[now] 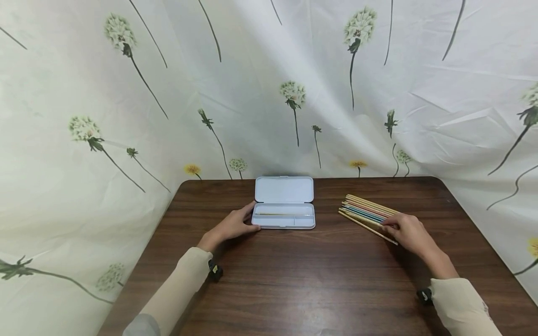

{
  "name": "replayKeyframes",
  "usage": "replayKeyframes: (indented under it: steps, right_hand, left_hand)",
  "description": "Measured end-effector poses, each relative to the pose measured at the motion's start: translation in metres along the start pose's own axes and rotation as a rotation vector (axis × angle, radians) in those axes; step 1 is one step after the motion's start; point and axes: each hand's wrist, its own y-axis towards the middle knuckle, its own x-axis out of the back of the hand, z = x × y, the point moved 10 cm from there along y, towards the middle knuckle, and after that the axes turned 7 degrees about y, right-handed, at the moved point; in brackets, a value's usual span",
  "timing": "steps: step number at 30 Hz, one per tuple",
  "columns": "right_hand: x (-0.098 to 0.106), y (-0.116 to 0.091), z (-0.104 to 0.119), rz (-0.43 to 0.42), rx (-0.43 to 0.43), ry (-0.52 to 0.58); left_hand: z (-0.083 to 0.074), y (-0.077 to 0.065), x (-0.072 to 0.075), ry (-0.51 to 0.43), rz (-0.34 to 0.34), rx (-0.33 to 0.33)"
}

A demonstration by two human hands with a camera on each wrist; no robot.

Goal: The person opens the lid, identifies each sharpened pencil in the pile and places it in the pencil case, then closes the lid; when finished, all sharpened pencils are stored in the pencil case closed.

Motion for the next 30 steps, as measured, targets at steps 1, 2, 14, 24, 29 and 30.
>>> replayKeyframes:
  steps: [1,2,14,24,29,30]
  right_hand:
    - [0.002,0.001,0.003,-0.019,0.019,0.007]
    - [0.004,0.002,0.007,-0.040,0.036,0.011]
    - [0.005,0.028,0.044,-0.128,0.178,0.074]
    - [-0.008,0.061,0.075,-0.079,0.201,0.140]
    - [-0.017,0.078,0.086,-0.065,0.232,0.160]
    - [-0.018,0.081,0.089,-0.068,0.241,0.163]
  left_hand:
    - [0.000,0.000,0.000,-0.001,0.000,0.000]
    - [0.001,0.000,0.000,-0.003,-0.001,-0.001]
    - [-0.001,0.000,0.000,-0.017,0.001,-0.011]
    - [-0.001,-0.001,0.000,-0.028,0.004,-0.002]
    - [-0.005,-0.003,0.002,-0.032,-0.002,-0.008]
    - [-0.005,-0.003,0.002,-0.030,-0.002,-0.007]
